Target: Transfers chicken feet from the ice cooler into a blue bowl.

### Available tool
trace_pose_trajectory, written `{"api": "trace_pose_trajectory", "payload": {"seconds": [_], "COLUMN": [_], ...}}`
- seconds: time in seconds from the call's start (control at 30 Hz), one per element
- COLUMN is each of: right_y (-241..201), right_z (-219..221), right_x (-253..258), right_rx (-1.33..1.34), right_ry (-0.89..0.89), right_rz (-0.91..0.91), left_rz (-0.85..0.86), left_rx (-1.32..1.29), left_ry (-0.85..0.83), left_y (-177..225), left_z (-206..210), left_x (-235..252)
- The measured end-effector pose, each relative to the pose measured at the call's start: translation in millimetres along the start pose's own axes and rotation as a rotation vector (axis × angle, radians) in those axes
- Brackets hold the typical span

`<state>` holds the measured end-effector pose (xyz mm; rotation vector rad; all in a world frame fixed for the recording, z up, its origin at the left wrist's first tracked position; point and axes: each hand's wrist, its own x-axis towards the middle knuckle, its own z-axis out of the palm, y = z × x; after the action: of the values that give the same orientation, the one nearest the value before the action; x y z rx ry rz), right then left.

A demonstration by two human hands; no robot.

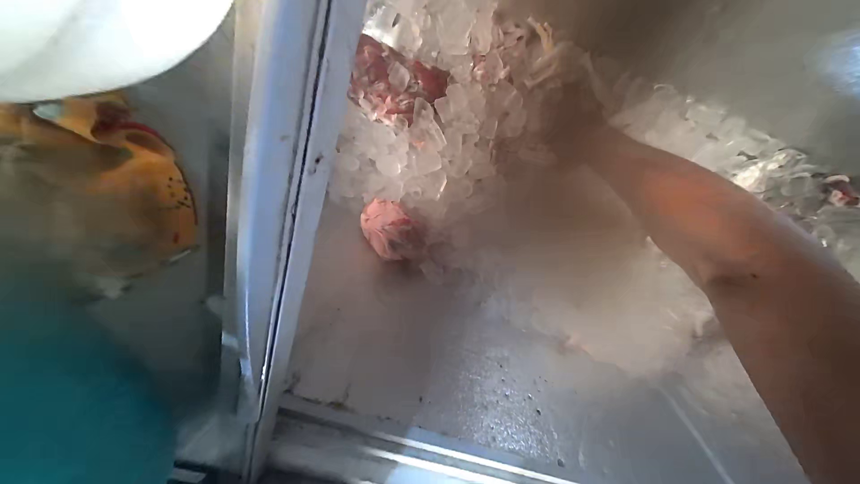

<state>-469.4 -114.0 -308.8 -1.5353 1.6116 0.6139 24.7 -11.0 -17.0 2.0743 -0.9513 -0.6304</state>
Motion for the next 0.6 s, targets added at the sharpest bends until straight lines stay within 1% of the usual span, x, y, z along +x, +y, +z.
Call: {"api": "trace_pose_trajectory", "payload": {"seconds": [0.07, 0.13, 0.23, 0.3, 0.4, 0.47, 0.53, 0.6], "right_y": [4, 4, -12, -21, -20, -18, -17, -6], "right_z": [7, 6, -13, -17, -14, -7, -2, 6], "right_x": [4, 8, -2, -11, -14, -10, 0, 16], "right_rx": [0.038, 0.111, 0.192, 0.124, 0.144, 0.172, 0.175, 0.137], "right_ry": [0.011, 0.029, -0.001, -0.085, -0.014, 0.044, 0.022, -0.043], "right_rz": [-0.007, 0.049, 0.131, 0.129, 0.144, 0.192, 0.203, 0.183], "left_rz": [-0.009, 0.026, 0.045, 0.019, -0.015, -0.043, -0.071, -0.092], "left_rx": [-0.006, -0.009, 0.042, 0.034, -0.003, -0.015, -0.012, 0.004], "left_ry": [0.025, 0.057, 0.038, 0.048, 0.035, 0.043, 0.028, 0.033], "left_y": [3, 0, 2, 10, 25, 29, 30, 34], "left_z": [3, 4, 4, 7, 18, 21, 19, 22], "left_x": [-4, -4, -3, -7, -12, -13, -12, -15]}}
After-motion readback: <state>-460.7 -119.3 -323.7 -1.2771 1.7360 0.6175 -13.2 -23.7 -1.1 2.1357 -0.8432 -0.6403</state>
